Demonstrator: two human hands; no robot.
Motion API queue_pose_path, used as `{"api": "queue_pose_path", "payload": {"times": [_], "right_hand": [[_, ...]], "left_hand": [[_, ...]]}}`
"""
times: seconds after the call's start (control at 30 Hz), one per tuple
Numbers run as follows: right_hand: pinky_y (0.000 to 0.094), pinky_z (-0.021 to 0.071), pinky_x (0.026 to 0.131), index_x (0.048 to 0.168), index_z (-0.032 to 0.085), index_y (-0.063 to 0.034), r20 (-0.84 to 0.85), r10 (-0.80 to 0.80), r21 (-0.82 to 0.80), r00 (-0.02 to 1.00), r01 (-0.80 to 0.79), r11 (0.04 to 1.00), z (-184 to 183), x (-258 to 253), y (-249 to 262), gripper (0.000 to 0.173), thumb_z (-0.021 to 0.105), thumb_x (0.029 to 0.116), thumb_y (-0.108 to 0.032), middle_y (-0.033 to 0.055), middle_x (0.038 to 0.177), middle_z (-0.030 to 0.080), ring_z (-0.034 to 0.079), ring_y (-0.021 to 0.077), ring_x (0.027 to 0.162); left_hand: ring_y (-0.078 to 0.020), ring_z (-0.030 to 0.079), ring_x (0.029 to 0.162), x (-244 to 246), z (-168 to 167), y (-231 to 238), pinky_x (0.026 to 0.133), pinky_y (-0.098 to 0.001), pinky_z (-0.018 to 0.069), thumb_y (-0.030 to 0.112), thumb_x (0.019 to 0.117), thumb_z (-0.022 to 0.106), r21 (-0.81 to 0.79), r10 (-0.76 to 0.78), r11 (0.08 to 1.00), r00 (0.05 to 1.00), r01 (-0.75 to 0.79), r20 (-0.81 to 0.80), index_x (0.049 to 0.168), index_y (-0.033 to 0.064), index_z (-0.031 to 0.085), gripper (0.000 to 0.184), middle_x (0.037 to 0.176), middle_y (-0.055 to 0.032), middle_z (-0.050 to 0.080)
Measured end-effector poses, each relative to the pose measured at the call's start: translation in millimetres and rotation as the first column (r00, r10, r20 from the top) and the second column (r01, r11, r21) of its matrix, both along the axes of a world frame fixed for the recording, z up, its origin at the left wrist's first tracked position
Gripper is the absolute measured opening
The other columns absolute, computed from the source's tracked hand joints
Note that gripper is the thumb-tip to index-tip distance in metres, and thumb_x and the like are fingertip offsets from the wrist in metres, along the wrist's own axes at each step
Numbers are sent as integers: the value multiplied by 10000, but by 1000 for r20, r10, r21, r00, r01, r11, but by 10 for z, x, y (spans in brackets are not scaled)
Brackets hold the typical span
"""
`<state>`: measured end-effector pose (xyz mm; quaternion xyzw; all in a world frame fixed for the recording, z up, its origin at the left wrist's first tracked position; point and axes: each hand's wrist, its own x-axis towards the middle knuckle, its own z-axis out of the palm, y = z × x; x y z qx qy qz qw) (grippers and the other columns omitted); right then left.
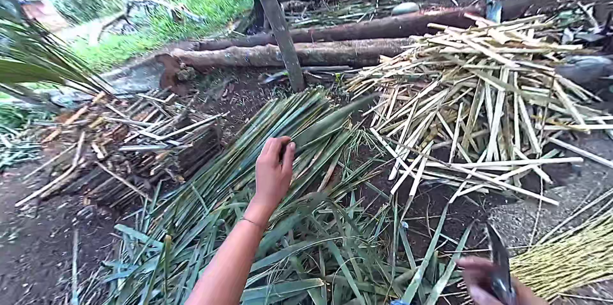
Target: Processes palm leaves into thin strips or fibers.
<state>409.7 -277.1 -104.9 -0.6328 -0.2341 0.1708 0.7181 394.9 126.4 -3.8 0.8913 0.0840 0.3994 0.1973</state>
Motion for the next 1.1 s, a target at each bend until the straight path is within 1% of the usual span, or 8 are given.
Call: {"api": "queue_pose_path", "payload": {"times": [0.1,0.27,0.43,0.57,0.67,0.77,0.9,1.1], "right_hand": [[149,480,653,1349,536,26,473,-125,-88,872,188,978,665,241,44,498,662,940,-227,-5,1172,659,561,-67,785],[315,458,603,1437,558,-72,828,-124,-118,547,386,915,1585,630,166,616,640,944,-431,168,1133,674,529,107,693],[242,434,540,1016,712,-39,773,232,-357,590,102,928,1643,460,316,386,652,914,-406,12,700,602,505,39,582],[154,435,566,1027,680,-36,660,223,-274,718,-46,961,1673,142,504,294,668,921,-310,-61,718,565,486,-43,593],[154,493,532,1027,595,-116,375,208,-25,903,-214,976,1869,-3,740,141,646,897,-130,-107,686,585,542,-21,538],[139,480,499,1081,588,-176,117,387,231,915,-404,885,2072,-156,943,107,517,1008,-144,-48,862,663,543,3,559],[123,470,489,1067,617,-191,62,594,384,802,-569,727,2195,-322,1152,221,406,1090,-252,-30,949,673,554,-2,577],[131,494,508,1101,635,-201,140,678,435,722,-660,613,2084,-435,1360,238,408,1095,-273,-28,946,677,581,11,597]], "left_hand": [[-159,632,747,-266,723,-398,685,-344,548,172,1011,595,88,-97,991,994,101,-48,1043,16,720,203,904,-89,665],[-142,641,737,-845,1670,-964,656,-359,554,237,996,598,386,-209,881,957,273,-200,991,102,746,200,850,-23,655],[-217,645,820,-1494,2147,-1175,729,-430,488,249,978,595,647,-90,732,972,212,-216,964,126,750,198,861,-31,670],[-379,487,1345,-2053,2092,-1243,1137,-582,292,248,1000,585,738,65,674,998,-36,-11,1264,121,687,310,1367,-146,606],[-329,463,1357,-2364,1677,-1314,1117,-515,355,267,988,601,483,42,873,997,-71,69,1276,90,656,342,1378,-140,576],[-223,483,1372,-2565,1013,-1425,1119,-474,428,343,1040,518,-110,-20,994,990,5,-138,1419,89,547,457,1444,-95,536],[-156,518,1349,-2729,334,-1580,1144,-388,412,346,1101,295,-682,-229,731,946,12,-230,1495,45,474,527,1450,-97,564],[-19,623,813,-2926,108,-1769,767,-220,528,206,1103,283,-916,-561,387,815,101,-148,1186,27,582,359,923,35,645]]}}
